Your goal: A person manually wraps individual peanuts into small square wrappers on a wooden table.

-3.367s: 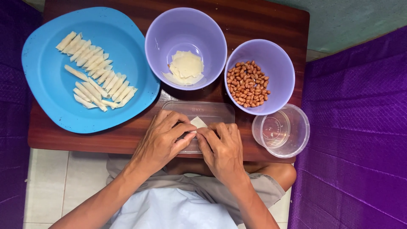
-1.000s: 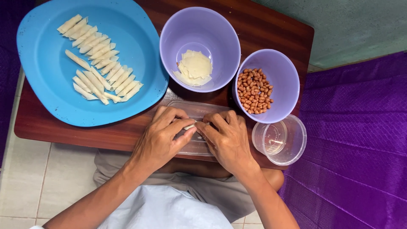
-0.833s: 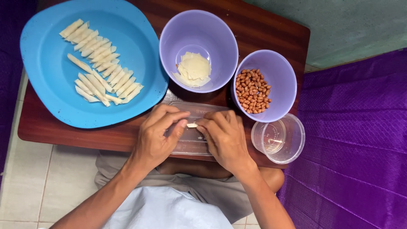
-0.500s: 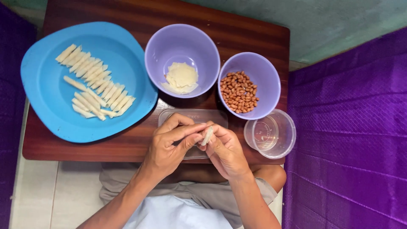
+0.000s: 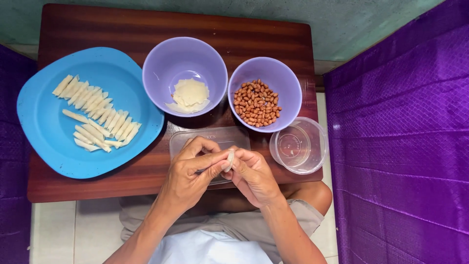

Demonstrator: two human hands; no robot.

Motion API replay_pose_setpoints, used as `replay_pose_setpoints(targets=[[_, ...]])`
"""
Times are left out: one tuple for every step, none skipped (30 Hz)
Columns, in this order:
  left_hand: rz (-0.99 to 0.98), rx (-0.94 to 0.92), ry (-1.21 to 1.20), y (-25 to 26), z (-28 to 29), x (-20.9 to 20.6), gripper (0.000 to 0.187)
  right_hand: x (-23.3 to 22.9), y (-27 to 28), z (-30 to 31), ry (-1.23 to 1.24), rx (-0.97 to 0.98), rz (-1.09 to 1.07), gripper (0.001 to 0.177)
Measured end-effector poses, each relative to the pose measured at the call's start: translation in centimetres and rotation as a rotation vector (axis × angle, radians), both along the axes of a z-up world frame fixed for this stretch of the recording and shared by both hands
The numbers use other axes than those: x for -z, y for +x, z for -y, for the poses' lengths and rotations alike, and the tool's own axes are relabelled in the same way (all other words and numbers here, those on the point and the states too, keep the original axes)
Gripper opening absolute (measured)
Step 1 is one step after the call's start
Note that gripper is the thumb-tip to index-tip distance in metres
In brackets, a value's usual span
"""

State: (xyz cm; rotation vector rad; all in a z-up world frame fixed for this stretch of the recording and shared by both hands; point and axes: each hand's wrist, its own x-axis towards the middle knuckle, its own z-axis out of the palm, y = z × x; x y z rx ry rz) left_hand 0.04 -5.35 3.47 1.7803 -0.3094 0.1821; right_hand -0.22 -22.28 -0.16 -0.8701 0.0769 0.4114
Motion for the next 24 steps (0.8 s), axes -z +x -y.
replay_pose_setpoints(targets=[[0.001,0.005,0.002,0.0,0.1,-0.1,0.019,0.1,-0.1,0.0,0.002,0.005,0.001,0.018],[0.005,-0.004,0.017,0.0,0.2,-0.1,0.018,0.1,-0.1,0.0,-0.008,0.021,-0.023,0.017],[0.01,-0.013,0.033,0.0,0.3,-0.2,0.018,0.2,-0.1,-0.1,-0.017,0.035,-0.046,0.016],[0.012,-0.009,0.036,0.0,0.5,0.0,0.018,0.4,-0.2,0.0,-0.014,0.039,-0.045,0.016],[0.008,-0.031,0.039,0.0,0.6,0.1,0.017,0.7,-0.4,0.0,-0.038,0.066,-0.063,0.016],[0.005,-0.054,0.042,-0.1,0.8,0.3,0.016,1.0,-0.6,0.1,-0.062,0.093,-0.081,0.016],[0.004,-0.047,0.044,-0.1,1.0,0.2,0.016,0.6,-0.7,0.1,-0.06,0.099,-0.082,0.016],[-0.03,-0.056,0.001,-0.1,1.3,0.1,0.015,0.2,-0.8,0.1,-0.099,0.125,-0.088,0.017],[-0.064,-0.066,-0.042,-0.1,1.5,0.0,0.014,-0.3,-0.9,0.2,-0.139,0.151,-0.093,0.018],[-0.063,-0.059,-0.041,-0.1,1.6,-0.4,0.014,-0.2,-1.3,0.7,-0.138,0.157,-0.093,0.018],[-0.153,-0.035,-0.071,-0.1,1.7,-0.8,0.013,-0.2,-1.8,1.2,-0.143,0.137,-0.063,0.019],[-0.244,-0.01,-0.101,-0.1,1.7,-1.2,0.012,-0.1,-2.3,1.7,-0.149,0.116,-0.033,0.021],[-0.245,-0.003,-0.101,-0.2,2.0,-1.1,0.012,-0.6,-2.8,2.0,-0.149,0.123,-0.034,0.021],[-0.294,-0.005,-0.161,-0.2,2.3,-1.1,0.012,-1.1,-3.3,2.4,-0.278,0.121,0.04,0.018],[-0.344,-0.003,-0.223,-0.3,2.7,-1.0,0.012,-1.7,-3.9,2.8,-0.41,0.122,0.112,0.017],[-0.347,0.008,-0.224,-0.3,3.0,-1.0,0.012,-2.4,-4.3,3.3,-0.414,0.132,0.108,0.017],[-0.401,0.018,-0.298,-0.3,3.4,-0.8,0.011,-3.1,-4.8,3.9,-0.509,0.154,0.139,0.016],[-0.456,0.027,-0.371,-0.4,3.9,-0.7,0.009,-3.8,-5.3,4.4,-0.606,0.175,0.17,0.016],[-0.461,0.046,-0.373,-0.3,4.4,-0.7,0.009,-4.4,-5.3,5.2,-0.614,0.192,0.163,0.016],[-0.508,0.063,-0.47,-0.3,5.0,-0.7,0.01,-5.0,-5.4,5.9,-0.768,0.277,0.309,0.015],[-0.556,0.08,-0.568,-0.3,5.5,-0.7,0.011,-5.7,-5.5,6.6,-0.923,0.362,0.456,0.016],[-0.561,0.098,-0.569,-0.3,6.1,-0.8,0.011,-6.2,-4.7,7.1,-0.934,0.377,0.449,0.016],[-0.558,0.112,-0.563,-0.2,6.6,-0.8,0.01,-6.7,-3.8,7.6,-1.143,0.469,0.574,0.015],[-0.555,0.127,-0.558,-0.2,7.1,-1.0,0.01,-7.3,-3.0,8.2,-1.354,0.559,0.697,0.014]])
